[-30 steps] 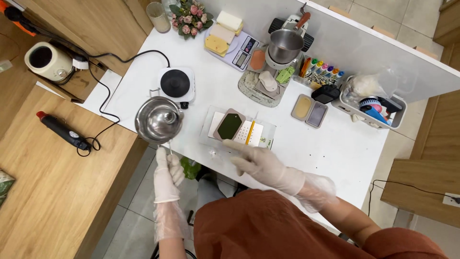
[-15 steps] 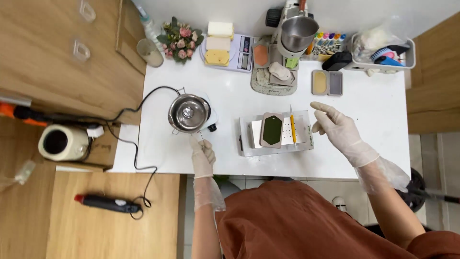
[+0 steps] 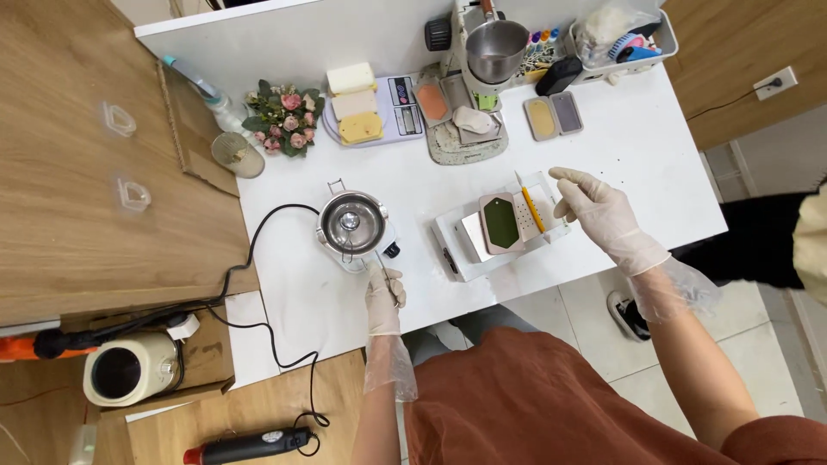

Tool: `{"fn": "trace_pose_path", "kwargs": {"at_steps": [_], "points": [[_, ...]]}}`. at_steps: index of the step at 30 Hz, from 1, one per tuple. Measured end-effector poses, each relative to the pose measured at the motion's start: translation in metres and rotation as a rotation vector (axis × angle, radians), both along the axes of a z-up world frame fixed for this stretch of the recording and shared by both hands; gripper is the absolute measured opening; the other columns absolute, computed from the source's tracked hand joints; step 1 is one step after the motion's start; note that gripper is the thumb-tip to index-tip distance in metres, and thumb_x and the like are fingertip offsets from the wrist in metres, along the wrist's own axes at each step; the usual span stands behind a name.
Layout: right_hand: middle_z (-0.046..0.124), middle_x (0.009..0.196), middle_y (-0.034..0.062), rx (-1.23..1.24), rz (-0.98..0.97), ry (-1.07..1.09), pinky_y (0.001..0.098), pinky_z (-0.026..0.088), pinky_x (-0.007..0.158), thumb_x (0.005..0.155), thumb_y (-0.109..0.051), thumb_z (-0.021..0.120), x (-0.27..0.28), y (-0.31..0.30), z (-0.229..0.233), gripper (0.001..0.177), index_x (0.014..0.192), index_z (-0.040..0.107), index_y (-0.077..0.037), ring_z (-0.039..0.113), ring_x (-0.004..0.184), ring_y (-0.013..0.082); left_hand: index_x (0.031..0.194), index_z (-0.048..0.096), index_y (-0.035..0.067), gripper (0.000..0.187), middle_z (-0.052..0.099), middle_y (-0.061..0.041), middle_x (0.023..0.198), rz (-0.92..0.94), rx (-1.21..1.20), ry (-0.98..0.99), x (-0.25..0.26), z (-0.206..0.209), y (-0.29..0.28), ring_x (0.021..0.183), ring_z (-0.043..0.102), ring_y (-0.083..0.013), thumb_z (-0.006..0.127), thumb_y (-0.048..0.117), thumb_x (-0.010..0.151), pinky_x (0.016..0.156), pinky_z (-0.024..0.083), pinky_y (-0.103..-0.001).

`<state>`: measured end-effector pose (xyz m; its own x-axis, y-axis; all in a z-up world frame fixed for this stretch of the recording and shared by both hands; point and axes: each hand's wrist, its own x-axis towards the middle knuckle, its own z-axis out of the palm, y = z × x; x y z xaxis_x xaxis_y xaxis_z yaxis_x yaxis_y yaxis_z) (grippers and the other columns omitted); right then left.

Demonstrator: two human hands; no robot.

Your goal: The person stirs green melted wax in a metal melting pot on a small hot plate, then lifts the pot and pours the wax into a candle mold on the table. They add green wax chunks into the pot, press them down with a tool, and continue stirring the mixture.

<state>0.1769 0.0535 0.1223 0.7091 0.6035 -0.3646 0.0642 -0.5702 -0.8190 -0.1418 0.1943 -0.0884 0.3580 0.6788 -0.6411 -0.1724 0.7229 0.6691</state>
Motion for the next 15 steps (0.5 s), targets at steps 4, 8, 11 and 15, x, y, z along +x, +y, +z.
{"fn": "trace_pose_path", "kwargs": {"at_steps": [4, 8, 11, 15], "points": [[0.070, 0.081, 0.0014, -0.011, -0.031, -0.026, 0.0230, 0.051, 0.071, 0.104, -0.026, 0.057, 0.018, 0.001, 0.006, 0.034, 0.132, 0.071, -0.012, 0.059, 0.073, 0.0065, 0.087, 0.062, 0.005, 0.057, 0.050, 0.002, 0.060, 0.012, 0.004, 0.051, -0.004, -0.009, -0.005, 0.051, 0.049, -0.0109, 0.049, 0.058, 0.102, 0.049, 0.040, -0.026], [0.070, 0.081, 0.0026, 0.057, 0.008, -0.012, 0.0230, 0.051, 0.069, 0.105, -0.026, 0.057, 0.050, 0.022, -0.027, 0.034, 0.132, 0.070, -0.009, 0.058, 0.071, 0.0067, 0.098, 0.066, 0.006, 0.054, 0.062, -0.002, 0.073, 0.038, 0.009, 0.175, -0.019, -0.014, -0.005, 0.065, 0.065, -0.0150, 0.049, 0.058, 0.101, 0.062, 0.050, -0.027], [0.071, 0.082, 0.0032, 0.104, 0.033, -0.003, 0.0229, 0.051, 0.068, 0.105, -0.027, 0.058, 0.075, 0.039, -0.044, 0.035, 0.131, 0.069, -0.006, 0.059, 0.070, 0.0072, 0.106, 0.066, 0.008, 0.051, 0.066, -0.003, 0.084, 0.051, 0.029, 0.216, -0.019, -0.002, -0.007, 0.076, 0.070, -0.0159, 0.051, 0.057, 0.100, 0.068, 0.051, -0.028], [0.072, 0.083, 0.0042, 0.098, 0.044, 0.041, 0.0231, 0.051, 0.067, 0.103, -0.028, 0.061, 0.105, 0.065, -0.066, 0.037, 0.128, 0.067, -0.001, 0.061, 0.070, 0.0088, 0.116, 0.062, 0.009, 0.048, 0.069, -0.004, 0.097, 0.094, 0.089, 0.247, -0.021, -0.012, -0.005, 0.085, 0.072, -0.0179, 0.056, 0.053, 0.097, 0.073, 0.051, -0.029]]}}
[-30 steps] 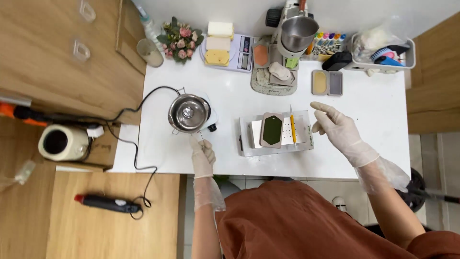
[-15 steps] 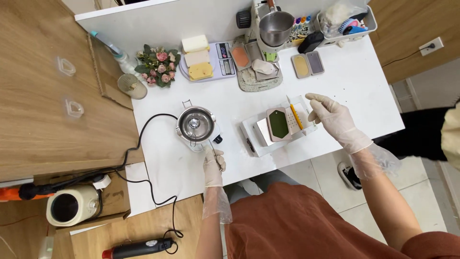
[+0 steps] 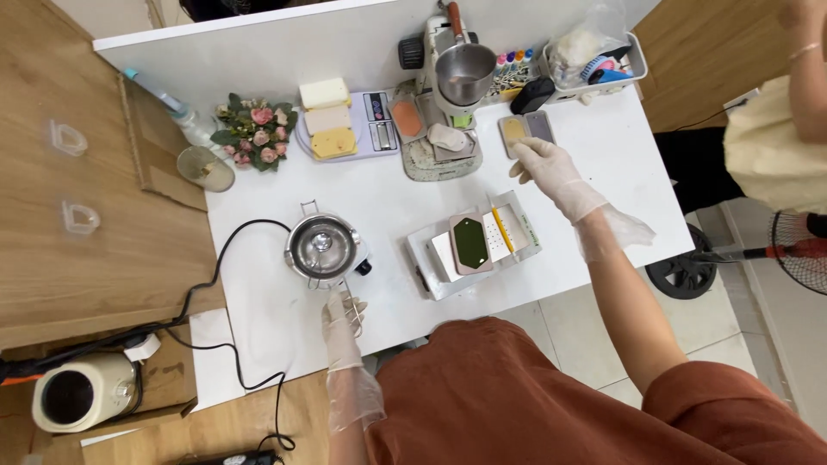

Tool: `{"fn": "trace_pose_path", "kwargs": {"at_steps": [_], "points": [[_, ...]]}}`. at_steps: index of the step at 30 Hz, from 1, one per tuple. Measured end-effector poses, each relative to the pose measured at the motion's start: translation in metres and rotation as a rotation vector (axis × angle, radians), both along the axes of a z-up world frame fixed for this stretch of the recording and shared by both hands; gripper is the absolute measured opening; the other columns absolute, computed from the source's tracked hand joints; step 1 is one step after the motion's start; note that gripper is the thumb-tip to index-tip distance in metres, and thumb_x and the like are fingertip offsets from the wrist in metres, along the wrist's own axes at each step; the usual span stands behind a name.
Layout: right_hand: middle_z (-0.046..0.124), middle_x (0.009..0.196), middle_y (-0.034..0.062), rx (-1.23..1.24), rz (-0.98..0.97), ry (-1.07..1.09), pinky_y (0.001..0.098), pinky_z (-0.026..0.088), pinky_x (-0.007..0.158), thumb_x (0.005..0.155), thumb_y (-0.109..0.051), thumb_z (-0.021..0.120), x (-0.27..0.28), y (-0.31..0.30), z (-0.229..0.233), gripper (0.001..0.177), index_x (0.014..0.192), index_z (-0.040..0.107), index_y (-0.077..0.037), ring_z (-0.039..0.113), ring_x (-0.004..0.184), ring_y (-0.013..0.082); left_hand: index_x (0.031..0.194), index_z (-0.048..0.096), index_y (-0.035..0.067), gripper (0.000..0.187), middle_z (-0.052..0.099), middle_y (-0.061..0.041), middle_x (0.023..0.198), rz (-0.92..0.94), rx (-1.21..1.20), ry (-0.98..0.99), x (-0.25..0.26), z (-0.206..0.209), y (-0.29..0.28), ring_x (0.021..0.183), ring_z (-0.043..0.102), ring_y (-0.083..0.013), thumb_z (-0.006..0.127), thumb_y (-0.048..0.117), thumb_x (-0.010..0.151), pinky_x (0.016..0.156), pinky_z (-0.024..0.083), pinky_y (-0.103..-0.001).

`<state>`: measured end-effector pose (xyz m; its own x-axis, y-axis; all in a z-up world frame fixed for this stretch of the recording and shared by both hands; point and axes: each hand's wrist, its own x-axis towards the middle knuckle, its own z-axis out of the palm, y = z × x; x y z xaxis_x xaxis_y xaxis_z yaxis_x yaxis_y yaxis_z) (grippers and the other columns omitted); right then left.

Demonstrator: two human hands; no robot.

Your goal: The person stirs green melted wax in a metal melting pot on a small hot plate, then lifts the pot and pours the wax into a candle mold on the table. They add green wax chunks into the pot, press them down with a tool, and continue stirring the mixture.

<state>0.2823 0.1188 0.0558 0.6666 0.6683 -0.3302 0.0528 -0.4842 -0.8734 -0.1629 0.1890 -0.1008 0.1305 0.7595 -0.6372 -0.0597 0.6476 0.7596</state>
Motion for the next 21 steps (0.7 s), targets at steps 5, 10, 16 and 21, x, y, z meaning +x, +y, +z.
{"fn": "trace_pose_path", "kwargs": {"at_steps": [5, 10, 16, 21], "points": [[0.072, 0.092, 0.0043, -0.012, 0.003, 0.055, 0.0240, 0.054, 0.068, 0.100, -0.027, 0.063, 0.048, 0.032, -0.062, 0.036, 0.125, 0.068, -0.002, 0.065, 0.074, 0.0101, 0.126, 0.053, 0.010, 0.051, 0.069, -0.005, 0.102, 0.143, 0.023, 0.113, -0.011, 0.000, 0.003, 0.092, 0.070, -0.0193, 0.059, 0.051, 0.096, 0.075, 0.051, -0.031], [0.073, 0.108, 0.0035, -0.056, -0.036, 0.095, 0.0267, 0.054, 0.067, 0.095, -0.027, 0.066, 0.076, 0.071, -0.098, 0.040, 0.130, 0.065, -0.007, 0.070, 0.084, 0.0112, 0.132, 0.047, 0.005, 0.058, 0.066, -0.011, 0.113, 0.286, 0.005, 0.259, -0.010, 0.078, -0.002, 0.102, 0.068, -0.0229, 0.058, 0.051, 0.098, 0.085, 0.053, -0.035], [0.072, 0.115, 0.0017, -0.191, -0.108, 0.190, 0.0310, 0.055, 0.074, 0.094, -0.028, 0.069, 0.125, 0.107, -0.203, 0.045, 0.135, 0.062, -0.009, 0.072, 0.088, 0.0156, 0.133, 0.046, 0.003, 0.056, 0.062, -0.014, 0.120, 0.370, -0.037, 0.426, -0.016, 0.096, -0.012, 0.111, 0.066, -0.0247, 0.052, 0.050, 0.102, 0.097, 0.053, -0.039], [0.074, 0.107, 0.0004, -0.156, -0.206, 0.388, 0.0316, 0.055, 0.074, 0.094, -0.027, 0.067, 0.140, 0.126, -0.234, 0.040, 0.131, 0.066, -0.011, 0.070, 0.085, 0.0142, 0.129, 0.048, 0.006, 0.051, 0.063, -0.010, 0.111, 0.483, 0.018, 0.650, -0.051, 0.066, -0.025, 0.105, 0.069, -0.0210, 0.041, 0.053, 0.111, 0.090, 0.054, -0.037]]}}
